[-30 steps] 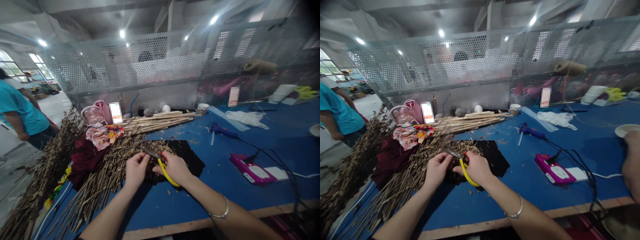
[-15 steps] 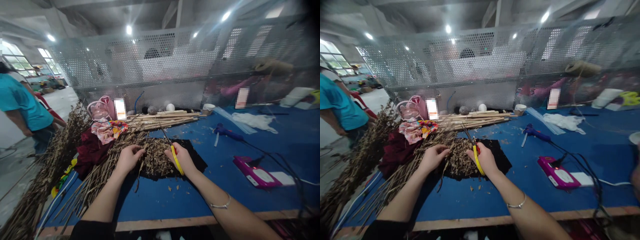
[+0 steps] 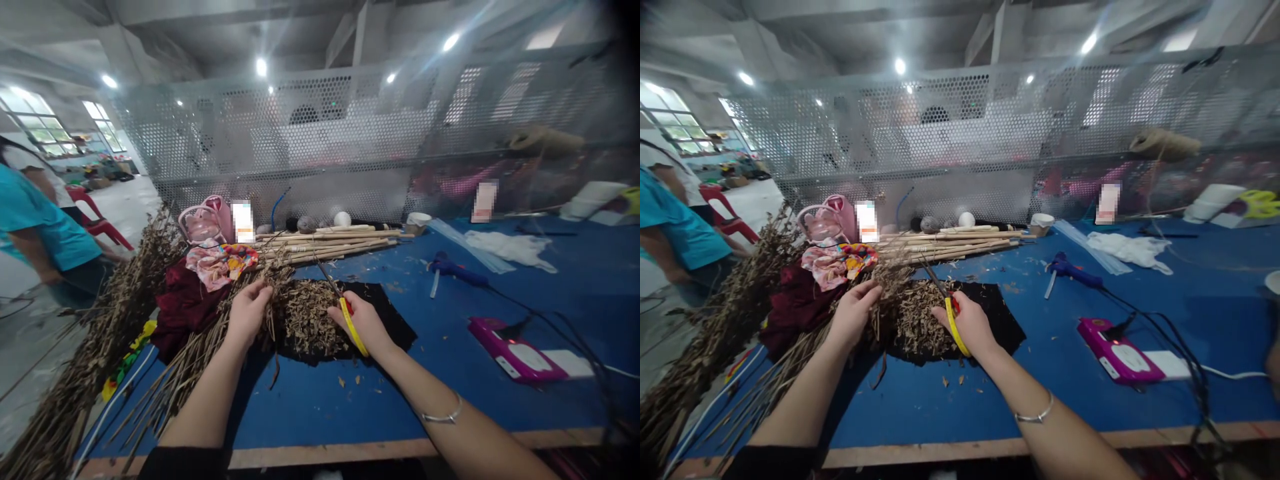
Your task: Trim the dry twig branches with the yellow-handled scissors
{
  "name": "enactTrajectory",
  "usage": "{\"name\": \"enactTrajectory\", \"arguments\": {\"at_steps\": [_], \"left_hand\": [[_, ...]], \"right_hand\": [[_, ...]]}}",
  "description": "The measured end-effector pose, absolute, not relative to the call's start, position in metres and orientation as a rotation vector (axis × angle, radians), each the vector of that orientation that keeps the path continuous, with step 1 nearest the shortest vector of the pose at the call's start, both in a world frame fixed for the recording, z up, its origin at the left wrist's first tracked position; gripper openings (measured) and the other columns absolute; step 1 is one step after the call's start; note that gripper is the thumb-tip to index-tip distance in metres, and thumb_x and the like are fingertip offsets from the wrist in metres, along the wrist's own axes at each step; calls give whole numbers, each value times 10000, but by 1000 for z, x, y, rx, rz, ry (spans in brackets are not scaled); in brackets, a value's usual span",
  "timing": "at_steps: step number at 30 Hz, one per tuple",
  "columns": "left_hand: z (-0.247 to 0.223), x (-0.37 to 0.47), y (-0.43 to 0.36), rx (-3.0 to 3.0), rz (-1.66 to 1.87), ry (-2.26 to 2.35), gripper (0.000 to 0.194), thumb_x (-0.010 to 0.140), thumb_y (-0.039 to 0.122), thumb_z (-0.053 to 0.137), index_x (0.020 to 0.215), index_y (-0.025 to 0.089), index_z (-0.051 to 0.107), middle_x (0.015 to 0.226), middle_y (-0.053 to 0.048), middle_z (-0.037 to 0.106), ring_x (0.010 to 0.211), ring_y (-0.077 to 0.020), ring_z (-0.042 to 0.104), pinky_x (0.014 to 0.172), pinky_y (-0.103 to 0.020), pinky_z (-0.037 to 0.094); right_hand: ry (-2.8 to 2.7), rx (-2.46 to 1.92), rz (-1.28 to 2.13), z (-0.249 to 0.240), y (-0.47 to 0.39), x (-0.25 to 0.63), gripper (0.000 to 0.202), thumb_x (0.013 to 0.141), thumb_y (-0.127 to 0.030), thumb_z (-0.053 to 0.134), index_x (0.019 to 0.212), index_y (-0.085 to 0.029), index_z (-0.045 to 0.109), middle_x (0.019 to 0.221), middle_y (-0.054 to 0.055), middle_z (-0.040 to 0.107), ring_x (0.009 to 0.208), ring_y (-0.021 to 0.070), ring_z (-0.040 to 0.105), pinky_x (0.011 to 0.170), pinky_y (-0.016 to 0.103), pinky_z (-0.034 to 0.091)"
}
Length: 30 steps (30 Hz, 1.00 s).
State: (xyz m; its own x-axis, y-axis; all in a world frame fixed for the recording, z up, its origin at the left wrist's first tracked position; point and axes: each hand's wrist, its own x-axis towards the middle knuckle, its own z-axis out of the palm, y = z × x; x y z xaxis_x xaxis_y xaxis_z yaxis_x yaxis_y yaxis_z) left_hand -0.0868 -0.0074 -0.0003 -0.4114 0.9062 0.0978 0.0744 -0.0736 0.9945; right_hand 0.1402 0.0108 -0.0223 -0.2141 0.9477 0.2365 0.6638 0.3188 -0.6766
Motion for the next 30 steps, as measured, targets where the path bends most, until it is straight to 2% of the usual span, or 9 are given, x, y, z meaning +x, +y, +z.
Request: {"name": "enactTrajectory", "arguments": {"at_steps": [7, 12, 16, 19, 21, 24, 27, 30], "left_hand": [[0, -61, -14, 771, 1456, 1115, 415, 553, 355, 719, 883, 147, 579, 638, 23, 570, 499, -60, 507, 461, -163, 376], [-6, -36, -23, 796, 1415, 999, 337, 613, 357, 688, 832, 162, 521, 650, 33, 532, 558, -57, 521, 462, -135, 391], [-8, -27, -28, 818, 1366, 1033, 364, 612, 386, 680, 854, 167, 518, 644, 31, 525, 590, -78, 538, 477, -150, 424], [-5, -25, -29, 853, 1361, 1052, 430, 622, 399, 662, 962, 180, 516, 757, -5, 577, 634, -95, 556, 480, -165, 440], [-3, -25, -29, 910, 1385, 1072, 546, 607, 373, 679, 1081, 204, 467, 858, -24, 594, 606, -84, 550, 451, -158, 423], [-5, -25, -26, 1025, 1465, 1144, 649, 577, 305, 712, 1151, 209, 425, 821, -3, 602, 499, -45, 495, 429, -148, 390], [-10, -26, -23, 1080, 1466, 1208, 482, 619, 316, 681, 1045, 160, 518, 654, 22, 587, 481, -62, 503, 461, -170, 413], [-14, -27, -21, 1043, 1451, 1237, 330, 636, 343, 665, 877, 133, 580, 613, 0, 596, 562, -111, 576, 528, -207, 460]], "right_hand": [[-1878, -1380, 649, -21, 7, 137, 297, 700, -460, 549, 654, -205, 406, 539, -56, 433, 496, 91, 383, 465, 192, 296], [-1819, -1181, 918, -13, -6, 127, 229, 675, -358, 592, 750, -194, 450, 637, -34, 533, 539, 94, 473, 518, 196, 382], [-1797, -1105, 1014, -12, -11, 121, 135, 680, -271, 547, 727, -186, 453, 613, -37, 520, 506, 79, 467, 484, 181, 383], [-1796, -1081, 1030, -12, -10, 121, 117, 669, -231, 530, 746, -182, 457, 604, -37, 515, 516, 82, 474, 486, 181, 392], [-1803, -1075, 1063, -11, -10, 122, 143, 658, -223, 538, 766, -184, 452, 607, -38, 517, 530, 89, 485, 496, 187, 406], [-1826, -1080, 1100, -9, -10, 123, 154, 654, -229, 549, 751, -190, 435, 602, -44, 513, 527, 89, 486, 503, 191, 414], [-1821, -1079, 1070, -11, -9, 123, 139, 659, -228, 542, 747, -190, 440, 603, -49, 507, 526, 85, 483, 506, 190, 405], [-1777, -1057, 1060, -15, -7, 122, 136, 660, -218, 537, 748, -190, 439, 608, -52, 493, 530, 81, 479, 507, 186, 398]]}}
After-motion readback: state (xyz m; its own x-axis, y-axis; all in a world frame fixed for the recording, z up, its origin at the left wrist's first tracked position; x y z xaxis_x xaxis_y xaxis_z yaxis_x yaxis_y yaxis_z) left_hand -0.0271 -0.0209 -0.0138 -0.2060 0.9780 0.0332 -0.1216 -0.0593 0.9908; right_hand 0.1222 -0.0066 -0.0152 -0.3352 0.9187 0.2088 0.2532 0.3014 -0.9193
